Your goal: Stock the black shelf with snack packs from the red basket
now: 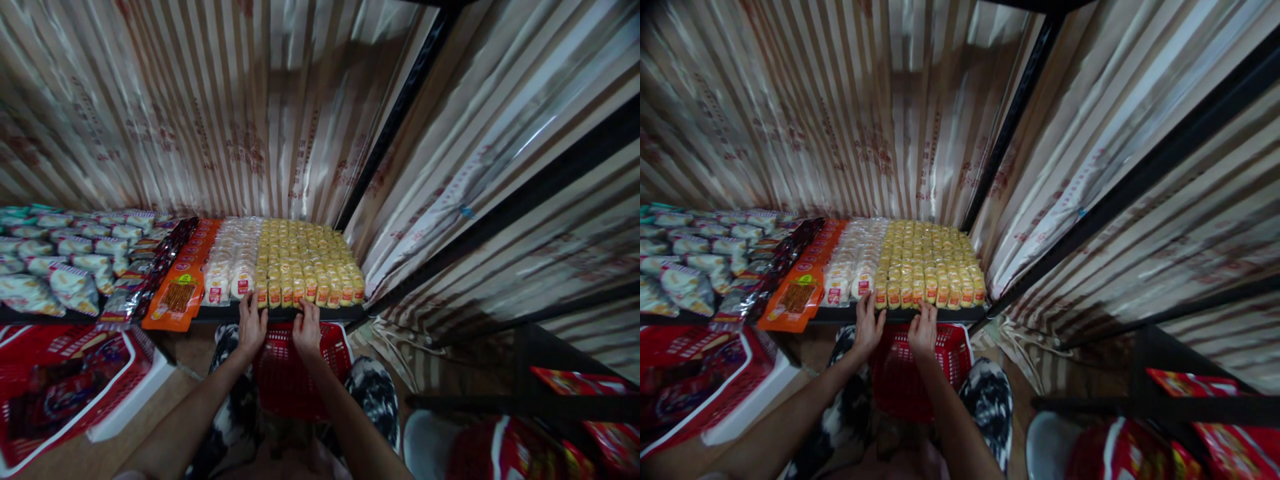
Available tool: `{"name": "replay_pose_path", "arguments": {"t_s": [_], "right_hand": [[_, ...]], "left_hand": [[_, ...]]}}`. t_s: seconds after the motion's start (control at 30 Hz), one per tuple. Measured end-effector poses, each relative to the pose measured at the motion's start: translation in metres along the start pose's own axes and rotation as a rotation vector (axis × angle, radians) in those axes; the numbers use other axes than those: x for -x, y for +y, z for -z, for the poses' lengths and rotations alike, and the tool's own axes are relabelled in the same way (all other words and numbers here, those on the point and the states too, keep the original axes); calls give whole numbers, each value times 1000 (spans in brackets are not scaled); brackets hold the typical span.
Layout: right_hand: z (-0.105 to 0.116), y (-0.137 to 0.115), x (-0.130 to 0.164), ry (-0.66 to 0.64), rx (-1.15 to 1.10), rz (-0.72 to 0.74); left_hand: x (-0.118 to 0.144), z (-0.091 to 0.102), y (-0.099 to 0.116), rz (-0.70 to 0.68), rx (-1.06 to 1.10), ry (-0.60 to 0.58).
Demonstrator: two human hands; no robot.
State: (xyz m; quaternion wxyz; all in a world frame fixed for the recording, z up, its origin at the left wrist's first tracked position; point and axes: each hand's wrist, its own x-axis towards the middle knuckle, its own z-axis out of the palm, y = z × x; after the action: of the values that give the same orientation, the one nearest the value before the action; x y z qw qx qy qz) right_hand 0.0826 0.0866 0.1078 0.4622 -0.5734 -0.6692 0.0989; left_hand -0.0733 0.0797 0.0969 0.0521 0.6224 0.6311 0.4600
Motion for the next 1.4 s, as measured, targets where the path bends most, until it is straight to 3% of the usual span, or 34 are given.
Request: {"name": "replay_pose_path", "arguments": {"t_s": [0.2, 0.33, 0.47, 0.63, 0.9, 1.4], "right_hand": [[0, 2, 5, -20, -28, -4], [1, -1, 7, -64, -44, 89], [-2, -2, 4, -121, -15, 140], [-4, 0, 0, -114, -19, 118], [2, -7, -9, -36, 4, 8], [4, -3, -16, -70, -32, -3]], "left_hand": [[2, 1, -6, 109, 76, 13], [-2, -1, -5, 114, 147, -43], [-6, -4, -2, 98, 147, -11], [-10, 0, -2, 131, 121, 37], [-23, 4, 2, 141, 132, -40], [-21, -2, -7, 160, 101, -40]]}}
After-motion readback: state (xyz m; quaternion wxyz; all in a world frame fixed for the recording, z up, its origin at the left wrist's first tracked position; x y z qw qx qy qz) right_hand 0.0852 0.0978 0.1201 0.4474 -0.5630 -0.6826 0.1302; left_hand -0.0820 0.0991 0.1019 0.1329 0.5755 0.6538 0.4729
